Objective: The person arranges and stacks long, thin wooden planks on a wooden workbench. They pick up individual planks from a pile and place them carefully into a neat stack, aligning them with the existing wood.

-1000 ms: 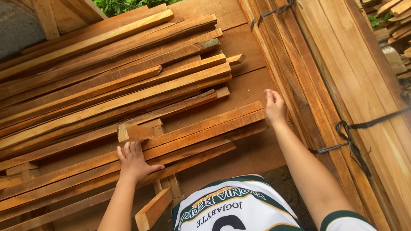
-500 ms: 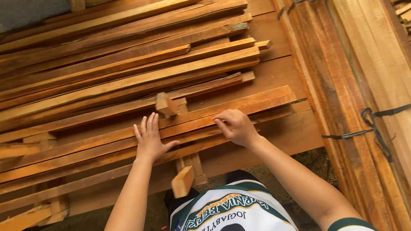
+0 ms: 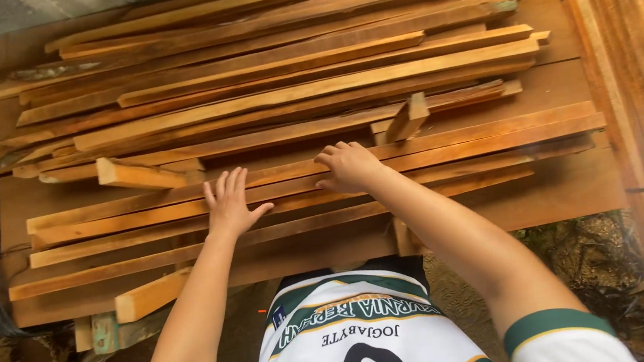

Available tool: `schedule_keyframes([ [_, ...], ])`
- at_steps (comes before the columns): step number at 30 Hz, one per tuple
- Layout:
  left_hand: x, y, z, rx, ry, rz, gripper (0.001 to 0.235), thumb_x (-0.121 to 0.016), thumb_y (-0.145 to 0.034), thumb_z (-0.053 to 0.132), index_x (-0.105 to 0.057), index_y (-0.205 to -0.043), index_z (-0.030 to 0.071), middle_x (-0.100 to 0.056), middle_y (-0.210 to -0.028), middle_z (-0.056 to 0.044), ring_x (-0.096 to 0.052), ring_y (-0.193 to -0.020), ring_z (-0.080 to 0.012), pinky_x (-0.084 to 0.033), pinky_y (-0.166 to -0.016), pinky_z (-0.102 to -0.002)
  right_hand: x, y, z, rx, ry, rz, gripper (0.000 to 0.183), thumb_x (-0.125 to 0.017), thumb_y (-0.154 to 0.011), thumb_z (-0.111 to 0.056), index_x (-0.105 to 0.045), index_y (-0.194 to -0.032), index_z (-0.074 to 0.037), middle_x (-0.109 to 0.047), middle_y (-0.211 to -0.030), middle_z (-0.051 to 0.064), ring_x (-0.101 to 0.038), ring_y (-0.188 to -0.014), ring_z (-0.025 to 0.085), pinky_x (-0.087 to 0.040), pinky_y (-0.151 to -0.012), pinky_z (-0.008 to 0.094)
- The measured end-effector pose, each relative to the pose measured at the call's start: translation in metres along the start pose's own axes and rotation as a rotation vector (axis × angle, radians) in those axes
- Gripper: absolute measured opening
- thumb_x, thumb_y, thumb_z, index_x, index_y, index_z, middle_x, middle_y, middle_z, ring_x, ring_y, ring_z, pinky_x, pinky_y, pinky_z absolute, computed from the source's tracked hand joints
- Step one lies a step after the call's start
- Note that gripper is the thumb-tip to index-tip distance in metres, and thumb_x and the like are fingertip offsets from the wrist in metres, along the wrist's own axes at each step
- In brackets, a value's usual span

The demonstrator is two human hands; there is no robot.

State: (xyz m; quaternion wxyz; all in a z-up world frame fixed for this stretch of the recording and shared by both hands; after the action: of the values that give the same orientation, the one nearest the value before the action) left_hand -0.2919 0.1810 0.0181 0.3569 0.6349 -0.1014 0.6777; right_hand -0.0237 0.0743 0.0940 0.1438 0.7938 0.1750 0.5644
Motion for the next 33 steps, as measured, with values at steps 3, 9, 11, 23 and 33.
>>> schedule_keyframes([
  [3, -0.017, -0.007, -0.014, -0.047, -0.002, 0.045, 0.093, -0.07, -0.085, 0.059, -0.031, -0.159, 0.018, -0.035, -0.161, -0.002, -0.025, -0.151, -0.0282, -0.012, -0.122, -0.067, -0.041, -0.013, -0.011, -0.037, -0.063, 0.146, 0.082, -0.064, -0.085, -0.066, -0.046, -0.148, -0.017, -0.053, -0.146, 0.009, -0.05, -0.136, 0.03, -0.032, -0.117, 0.051],
  [9, -0.031, -0.007, -0.022, -0.119, -0.003, 0.16, 0.092, -0.072, -0.085, 0.057, -0.032, -0.158, 0.017, -0.035, -0.16, -0.003, -0.024, -0.15, -0.0306, -0.009, -0.122, -0.067, -0.086, -0.027, -0.006, -0.073, 0.132, 0.519, 0.09, -0.068, -0.078, -0.074, -0.051, -0.148, -0.02, -0.059, -0.135, 0.001, -0.05, -0.13, 0.02, -0.028, -0.118, 0.045],
  [11, -0.036, -0.006, -0.019, -0.124, 0.003, 0.167, 0.091, -0.072, -0.086, 0.055, -0.033, -0.158, 0.017, -0.035, -0.16, -0.003, -0.024, -0.15, -0.0318, -0.009, -0.121, -0.068, -0.075, -0.028, -0.001, -0.05, 0.159, 0.521, 0.091, -0.069, -0.072, -0.076, -0.054, -0.143, -0.02, -0.062, -0.13, 0.0, -0.053, -0.125, 0.019, -0.031, -0.116, 0.043],
  [23, -0.034, -0.016, -0.017, -0.169, 0.001, 0.065, 0.09, -0.068, -0.089, 0.054, -0.026, -0.162, 0.021, -0.025, -0.166, -0.003, -0.017, -0.154, -0.0351, -0.005, -0.12, -0.072, -0.085, -0.038, 0.01, -0.109, 0.246, 0.501, 0.09, -0.063, -0.068, -0.084, -0.053, -0.137, -0.026, -0.057, -0.134, -0.006, -0.049, -0.128, 0.018, -0.025, -0.115, 0.048],
  [33, -0.06, 0.101, -0.059, -0.191, 0.205, 0.3, 0.051, -0.074, -0.088, 0.049, -0.062, -0.13, 0.024, -0.058, -0.124, 0.005, -0.054, -0.124, -0.0169, -0.039, -0.107, -0.039, -0.178, 0.028, -0.078, 0.082, 0.094, 0.734, 0.054, -0.075, -0.083, -0.045, -0.06, -0.13, -0.022, -0.056, -0.128, -0.001, -0.051, -0.124, 0.023, -0.039, -0.109, 0.042],
])
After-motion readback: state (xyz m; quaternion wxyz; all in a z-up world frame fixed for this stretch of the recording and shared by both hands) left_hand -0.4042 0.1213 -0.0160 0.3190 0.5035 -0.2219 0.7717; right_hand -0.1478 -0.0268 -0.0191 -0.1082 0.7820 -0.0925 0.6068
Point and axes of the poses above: each hand's wrist, its own y-axis away from the middle knuckle, its own x-axis out of the back of the hand, z = x × y, the point moved 4 cm from there along -y, towards the middle knuckle
